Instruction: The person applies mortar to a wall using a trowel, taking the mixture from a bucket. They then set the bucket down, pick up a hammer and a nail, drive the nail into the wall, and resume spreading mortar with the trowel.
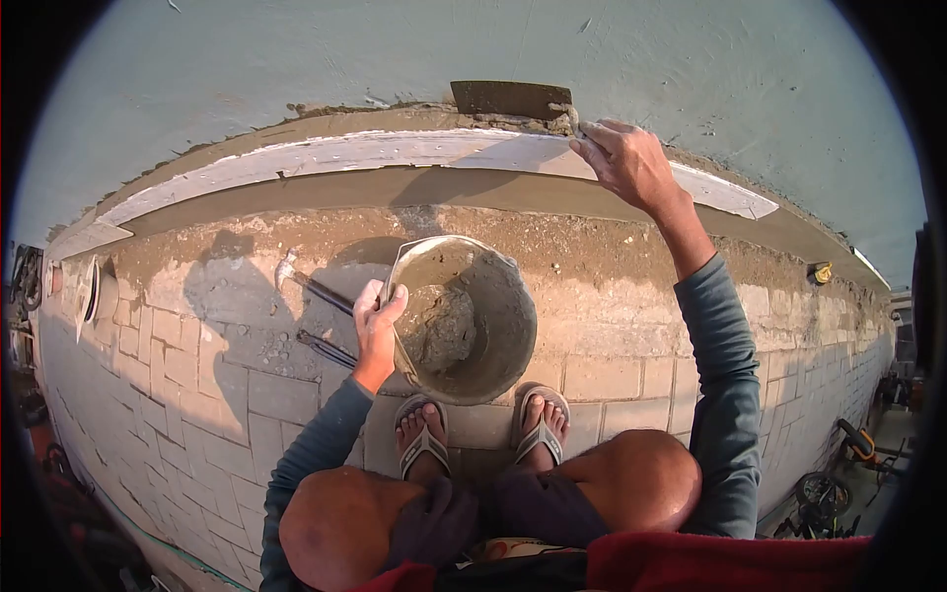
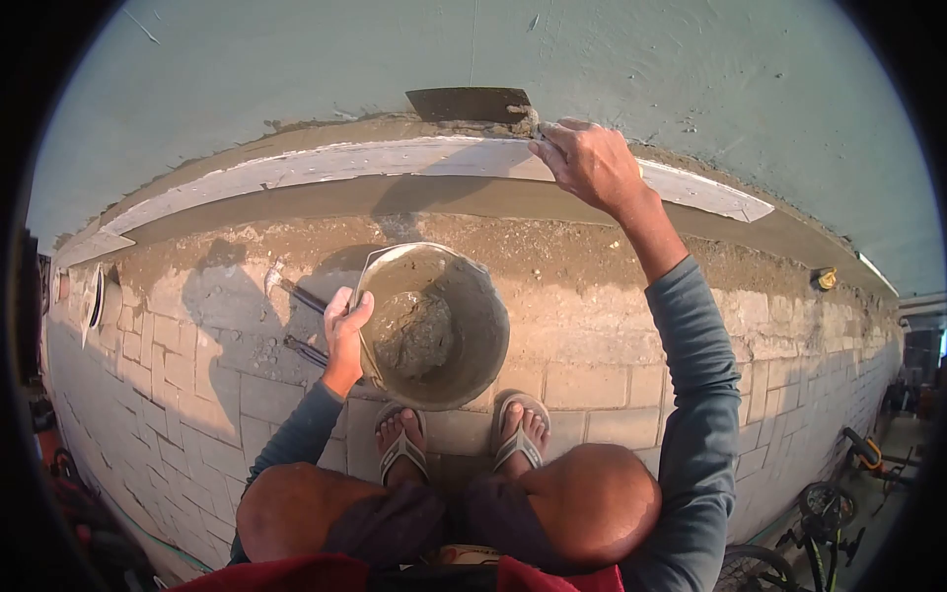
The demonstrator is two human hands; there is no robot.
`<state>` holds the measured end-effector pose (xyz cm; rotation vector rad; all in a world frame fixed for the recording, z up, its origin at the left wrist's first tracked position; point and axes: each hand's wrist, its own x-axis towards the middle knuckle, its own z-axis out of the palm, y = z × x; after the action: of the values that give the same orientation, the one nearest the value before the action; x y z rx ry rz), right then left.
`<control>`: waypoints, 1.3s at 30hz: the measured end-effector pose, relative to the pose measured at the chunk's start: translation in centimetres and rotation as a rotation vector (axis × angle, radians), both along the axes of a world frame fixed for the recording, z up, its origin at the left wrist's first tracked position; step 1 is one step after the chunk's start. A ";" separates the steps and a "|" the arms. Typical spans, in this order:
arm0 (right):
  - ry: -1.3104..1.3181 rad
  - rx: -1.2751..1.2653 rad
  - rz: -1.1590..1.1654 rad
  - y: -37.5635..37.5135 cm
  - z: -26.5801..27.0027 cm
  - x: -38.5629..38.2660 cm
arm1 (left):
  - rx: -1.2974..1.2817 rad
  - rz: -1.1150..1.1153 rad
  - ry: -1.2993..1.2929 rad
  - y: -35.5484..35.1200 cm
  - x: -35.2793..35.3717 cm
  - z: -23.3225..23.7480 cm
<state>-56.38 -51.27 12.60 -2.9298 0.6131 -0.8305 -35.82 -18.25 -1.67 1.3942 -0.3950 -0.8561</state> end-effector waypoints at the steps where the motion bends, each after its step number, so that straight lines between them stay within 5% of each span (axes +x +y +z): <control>1: 0.060 0.012 -0.005 0.1 0.1 0.3 | 0.005 -0.001 0.001 -0.1 0.1 0.3; 11: -0.090 0.065 -0.090 3.0 -0.8 -0.5 | -0.002 -0.008 0.018 0.0 0.2 0.4; 23: -0.101 -0.193 -0.022 2.8 -11.7 1.0 | 0.005 -0.011 -0.022 0.3 0.4 -0.1; 39: -0.032 -0.202 -0.011 -2.0 -8.7 -8.2 | -0.005 -0.026 0.010 -0.1 0.8 -0.7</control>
<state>-64.59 -53.23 3.93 -3.0864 0.5753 -0.9948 -35.04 -18.30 -2.32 1.3818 -0.4081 -0.8829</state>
